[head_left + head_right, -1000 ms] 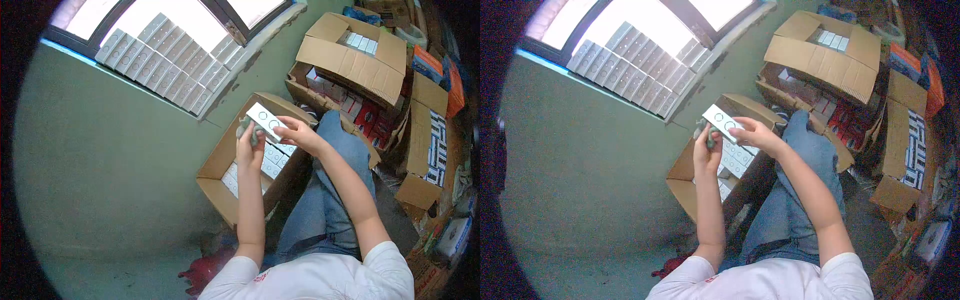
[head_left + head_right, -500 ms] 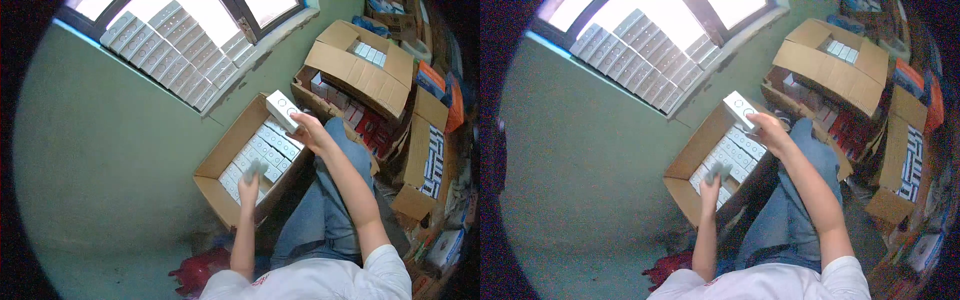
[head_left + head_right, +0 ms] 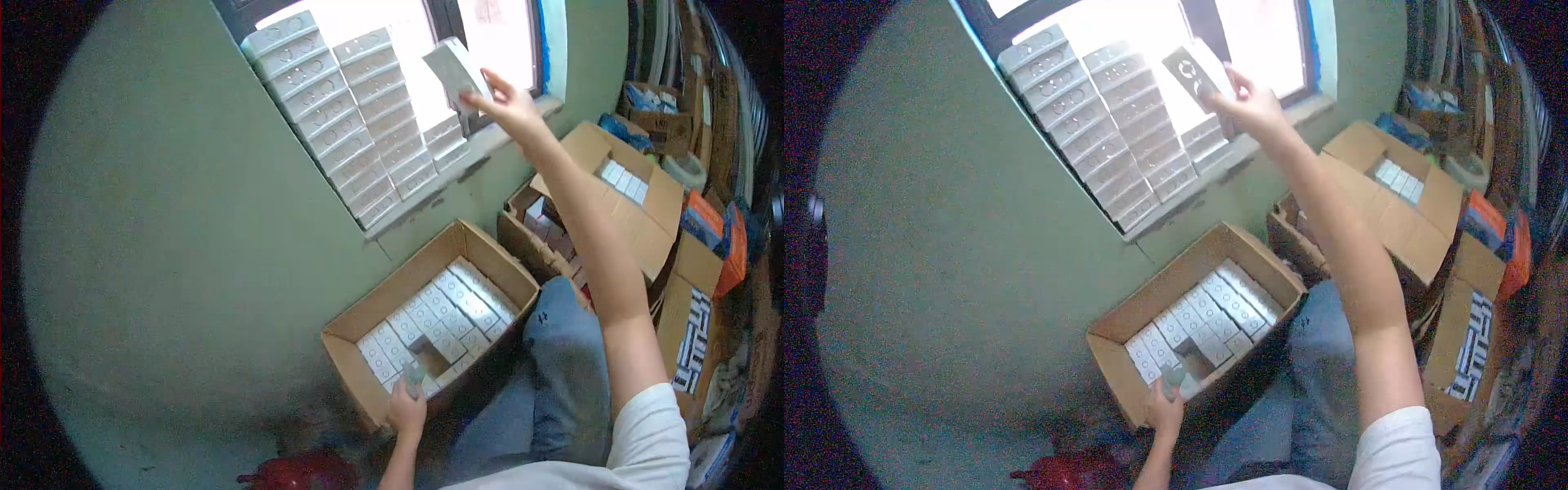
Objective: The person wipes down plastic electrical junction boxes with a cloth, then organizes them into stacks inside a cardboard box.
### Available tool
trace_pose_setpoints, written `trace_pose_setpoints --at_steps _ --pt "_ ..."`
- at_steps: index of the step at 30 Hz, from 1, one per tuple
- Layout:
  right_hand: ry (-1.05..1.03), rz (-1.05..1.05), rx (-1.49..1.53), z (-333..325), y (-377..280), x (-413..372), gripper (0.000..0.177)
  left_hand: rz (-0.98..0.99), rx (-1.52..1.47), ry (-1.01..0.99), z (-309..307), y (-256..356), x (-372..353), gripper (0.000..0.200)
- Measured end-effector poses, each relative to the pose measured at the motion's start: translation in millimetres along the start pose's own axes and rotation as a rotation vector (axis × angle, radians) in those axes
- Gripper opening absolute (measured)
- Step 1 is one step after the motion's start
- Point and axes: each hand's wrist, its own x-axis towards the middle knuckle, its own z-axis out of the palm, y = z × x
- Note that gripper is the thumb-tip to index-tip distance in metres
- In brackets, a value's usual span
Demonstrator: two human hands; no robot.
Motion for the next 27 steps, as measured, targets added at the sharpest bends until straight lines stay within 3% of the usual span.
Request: trace_pose_setpoints --at_steps 1,3,7,9,13,14,18,23,24,27 --pt "-0.073 0.005 -0.092 1 -20 18 0.085 -0.003 -0.024 0.032 4 -2 -3 0.037" --pt "-0.052 -0.187 -0.192 7 7 106 0.075 -0.005 -0.058 0.096 8 -5 -8 0.039" --pt "-0.239 -0.084 -0.299 30 -47 166 0.068 -0.224 -0.005 0.004 11 -5 -13 0.043" --pt "-0.365 -0.014 -0.286 31 -57 188 0.077 -0.217 -0.05 0.039 25 -21 -14 0.045" --pt "-0.422 -0.081 -0.184 43 -75 194 0.099 -0.187 -0.024 0.116 33 -25 -15 0.045" --pt "-0.459 -0.075 -0.164 43 -75 195 0.105 -0.116 -0.137 0.196 41 -31 -15 0.044" --pt "-0.499 -0.111 -0.171 53 -69 209 0.112 -0.213 0.025 0.023 11 -5 -8 0.043" --pt "-0.419 -0.26 -0.087 57 -35 247 0.097 -0.2 -0.002 0.061 28 -22 -12 0.044" --pt "-0.329 -0.097 0.121 61 -35 251 0.039 -0.176 -0.038 0.091 31 -26 -11 0.043" --pt "-0.387 -0.24 0.11 54 -2 259 0.088 -0.161 -0.08 0.099 30 -25 -10 0.04"
